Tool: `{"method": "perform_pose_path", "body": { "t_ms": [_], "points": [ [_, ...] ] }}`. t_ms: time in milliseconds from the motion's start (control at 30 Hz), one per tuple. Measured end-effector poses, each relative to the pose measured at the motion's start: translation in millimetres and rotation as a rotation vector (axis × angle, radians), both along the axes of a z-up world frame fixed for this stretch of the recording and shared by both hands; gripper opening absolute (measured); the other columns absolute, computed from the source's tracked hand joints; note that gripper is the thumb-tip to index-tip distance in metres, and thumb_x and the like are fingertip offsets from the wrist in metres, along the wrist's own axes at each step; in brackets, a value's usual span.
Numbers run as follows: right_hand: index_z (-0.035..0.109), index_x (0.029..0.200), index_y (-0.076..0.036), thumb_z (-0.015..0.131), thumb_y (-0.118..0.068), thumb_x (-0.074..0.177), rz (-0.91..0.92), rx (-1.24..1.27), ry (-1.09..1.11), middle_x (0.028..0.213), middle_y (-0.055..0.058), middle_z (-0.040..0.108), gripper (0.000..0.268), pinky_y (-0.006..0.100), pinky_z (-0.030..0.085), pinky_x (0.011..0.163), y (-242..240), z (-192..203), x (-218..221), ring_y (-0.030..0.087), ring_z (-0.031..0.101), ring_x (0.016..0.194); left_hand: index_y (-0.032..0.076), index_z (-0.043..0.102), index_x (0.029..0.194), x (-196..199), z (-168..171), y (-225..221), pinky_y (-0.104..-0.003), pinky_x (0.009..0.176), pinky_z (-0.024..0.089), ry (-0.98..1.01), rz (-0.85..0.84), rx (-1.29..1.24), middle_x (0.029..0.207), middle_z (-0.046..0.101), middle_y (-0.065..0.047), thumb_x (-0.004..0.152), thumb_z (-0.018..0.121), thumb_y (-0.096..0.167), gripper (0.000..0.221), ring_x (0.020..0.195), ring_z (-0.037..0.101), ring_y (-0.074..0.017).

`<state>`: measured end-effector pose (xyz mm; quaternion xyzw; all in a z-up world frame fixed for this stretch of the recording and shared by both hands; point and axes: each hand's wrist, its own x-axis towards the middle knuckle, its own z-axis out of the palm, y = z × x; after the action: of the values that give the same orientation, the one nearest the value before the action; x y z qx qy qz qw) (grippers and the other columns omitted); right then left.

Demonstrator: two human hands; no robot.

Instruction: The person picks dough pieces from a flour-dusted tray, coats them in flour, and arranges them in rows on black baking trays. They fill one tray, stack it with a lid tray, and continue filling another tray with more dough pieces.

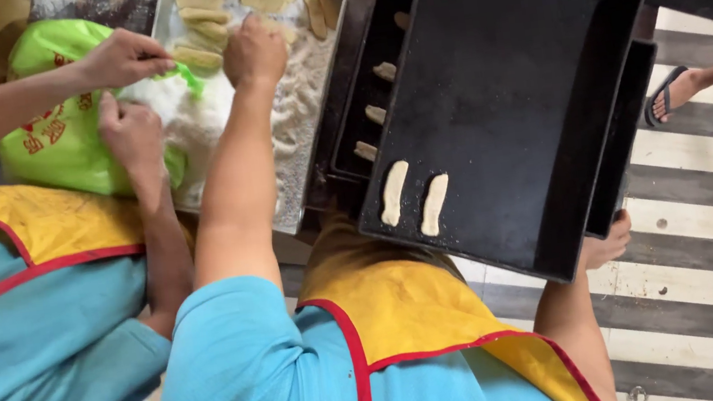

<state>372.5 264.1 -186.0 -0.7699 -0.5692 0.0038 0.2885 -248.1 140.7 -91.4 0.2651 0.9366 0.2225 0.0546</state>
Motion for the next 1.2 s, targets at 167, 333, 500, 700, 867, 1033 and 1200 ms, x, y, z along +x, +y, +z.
{"method": "perform_pose_path", "body": {
  "t_ms": [167, 333, 500, 700, 867, 1033, 1200],
  "points": [
    [0.067, 0.11, -0.01, 0.057, -0.044, 0.109, 0.002, 0.186, -0.34, 0.102, 0.008, 0.067, 0.035, 0.046, 0.051, 0.08, 6, -5, -6, 0.032, 0.064, 0.094, 0.012, 0.071, 0.117, -42, -46, -4, -0.05, 0.089, 0.056, -0.093, 0.164, -0.082, 0.125, 0.066, -0.018, 0.095, 0.067, 0.038, 0.034, 0.109, 0.067, -0.0392],
    [0.067, 0.109, -0.01, 0.055, -0.042, 0.108, -0.053, 0.188, -0.456, 0.1, 0.008, 0.067, 0.035, 0.045, 0.051, 0.077, -4, -15, 4, 0.032, 0.064, 0.092, 0.01, 0.067, 0.108, -54, -83, 1, -0.051, 0.085, 0.055, -0.042, 0.155, 0.005, 0.113, 0.068, -0.02, 0.087, 0.071, 0.036, 0.033, 0.102, 0.068, -0.0395],
    [0.067, 0.107, -0.009, 0.054, -0.041, 0.108, -0.03, 0.22, -0.531, 0.098, 0.008, 0.067, 0.035, 0.045, 0.051, 0.073, -2, -37, -14, 0.031, 0.064, 0.089, 0.012, 0.065, 0.099, -63, -121, -4, -0.052, 0.084, 0.054, 0.093, 0.09, 0.228, 0.101, 0.072, -0.015, 0.093, 0.067, 0.02, 0.01, 0.098, 0.068, -0.0393],
    [0.067, 0.105, -0.008, 0.052, -0.039, 0.107, -0.09, 0.303, -0.599, 0.095, 0.007, 0.066, 0.035, 0.044, 0.051, 0.068, 20, -52, -7, 0.03, 0.063, 0.085, 0.006, 0.056, 0.106, -18, -51, 3, -0.049, 0.081, 0.054, 0.079, 0.039, 0.558, 0.091, 0.073, -0.012, 0.083, 0.064, 0.004, 0.025, 0.092, 0.069, -0.0377],
    [0.066, 0.116, -0.008, 0.055, -0.048, 0.105, -0.074, 0.208, -0.454, 0.101, 0.01, 0.067, 0.042, 0.048, 0.052, 0.072, 20, -55, 27, 0.034, 0.063, 0.09, 0.004, 0.062, 0.103, 40, 19, 2, -0.047, 0.076, 0.058, 0.142, -0.278, 0.491, 0.09, 0.072, -0.016, 0.097, 0.074, 0.014, 0.017, 0.088, 0.072, -0.0358],
    [0.052, 0.137, -0.006, 0.059, -0.052, 0.098, -0.006, -0.107, -0.232, 0.121, 0.02, 0.059, 0.061, 0.057, 0.051, 0.081, 11, -19, 23, 0.045, 0.058, 0.108, 0.001, 0.064, 0.12, 144, 143, -13, -0.035, 0.082, 0.064, -0.05, -0.561, 0.578, 0.109, 0.076, -0.014, 0.102, 0.068, 0.008, 0.02, 0.1, 0.077, -0.0237],
    [0.043, 0.147, -0.006, 0.059, -0.052, 0.098, 0.059, -0.31, -0.187, 0.132, 0.023, 0.054, 0.069, 0.059, 0.05, 0.088, 6, -3, 26, 0.046, 0.056, 0.114, 0.0, 0.064, 0.124, 235, 187, -14, -0.029, 0.088, 0.065, -0.252, -0.83, 0.564, 0.117, 0.076, -0.015, 0.099, 0.066, 0.002, 0.025, 0.106, 0.076, -0.0199]
  ]
}}
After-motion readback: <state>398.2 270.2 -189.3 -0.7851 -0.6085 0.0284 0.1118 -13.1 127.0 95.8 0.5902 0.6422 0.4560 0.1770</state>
